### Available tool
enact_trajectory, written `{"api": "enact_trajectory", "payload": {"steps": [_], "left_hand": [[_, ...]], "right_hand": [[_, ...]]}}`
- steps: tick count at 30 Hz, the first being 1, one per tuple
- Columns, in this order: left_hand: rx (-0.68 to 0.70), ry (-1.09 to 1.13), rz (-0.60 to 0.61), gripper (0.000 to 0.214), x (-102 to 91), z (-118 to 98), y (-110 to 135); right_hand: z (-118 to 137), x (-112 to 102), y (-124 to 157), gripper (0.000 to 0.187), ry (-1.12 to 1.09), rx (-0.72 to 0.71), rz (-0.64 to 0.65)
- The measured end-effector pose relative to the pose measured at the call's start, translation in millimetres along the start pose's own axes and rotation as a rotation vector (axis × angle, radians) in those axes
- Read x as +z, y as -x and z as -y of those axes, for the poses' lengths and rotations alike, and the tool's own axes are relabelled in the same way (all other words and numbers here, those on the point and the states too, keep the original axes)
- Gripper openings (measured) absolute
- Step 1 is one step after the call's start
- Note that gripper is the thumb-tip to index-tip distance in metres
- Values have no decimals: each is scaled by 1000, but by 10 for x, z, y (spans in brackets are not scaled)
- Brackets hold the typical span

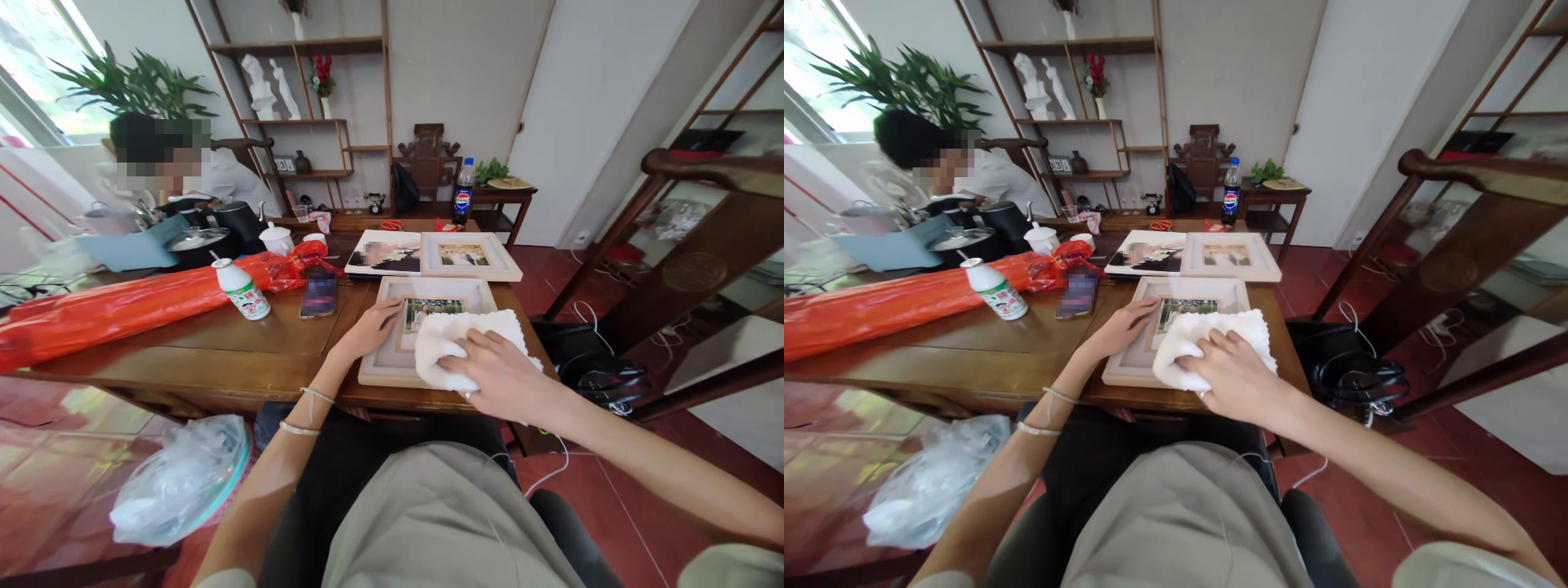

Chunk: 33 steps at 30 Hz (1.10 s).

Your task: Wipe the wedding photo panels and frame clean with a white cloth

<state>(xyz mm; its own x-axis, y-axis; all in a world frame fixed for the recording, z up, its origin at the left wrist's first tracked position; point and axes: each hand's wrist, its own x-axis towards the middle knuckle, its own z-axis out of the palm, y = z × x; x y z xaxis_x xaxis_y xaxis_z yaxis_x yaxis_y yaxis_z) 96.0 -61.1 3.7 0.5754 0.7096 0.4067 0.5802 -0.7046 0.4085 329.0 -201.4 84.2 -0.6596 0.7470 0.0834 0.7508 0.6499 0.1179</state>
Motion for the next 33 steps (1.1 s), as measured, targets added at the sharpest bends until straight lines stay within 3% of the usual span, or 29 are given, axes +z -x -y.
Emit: {"api": "enact_trajectory", "payload": {"steps": [5,9,13,17,24,28,30,33], "left_hand": [[-10,22,0,39,-23,-32,6],[-28,37,8,39,-31,-44,10],[-29,20,12,39,-29,-38,10],[-24,10,7,39,-16,-24,7],[-13,2,0,39,5,2,0],[-5,18,-1,39,3,-2,0],[-5,24,-1,39,-3,-9,1],[-8,27,1,39,-17,-27,3]], "right_hand": [[-512,294,-285,51,70,102,-95],[-1021,383,-574,54,177,161,-189],[-1248,376,-747,50,161,182,-123],[-1072,341,-678,50,152,133,-55],[-278,-47,-158,51,-7,-41,132],[75,-147,-18,48,-117,-83,83],[93,-74,-55,49,-124,-78,12],[-134,122,-212,52,-48,-25,-50]]}}
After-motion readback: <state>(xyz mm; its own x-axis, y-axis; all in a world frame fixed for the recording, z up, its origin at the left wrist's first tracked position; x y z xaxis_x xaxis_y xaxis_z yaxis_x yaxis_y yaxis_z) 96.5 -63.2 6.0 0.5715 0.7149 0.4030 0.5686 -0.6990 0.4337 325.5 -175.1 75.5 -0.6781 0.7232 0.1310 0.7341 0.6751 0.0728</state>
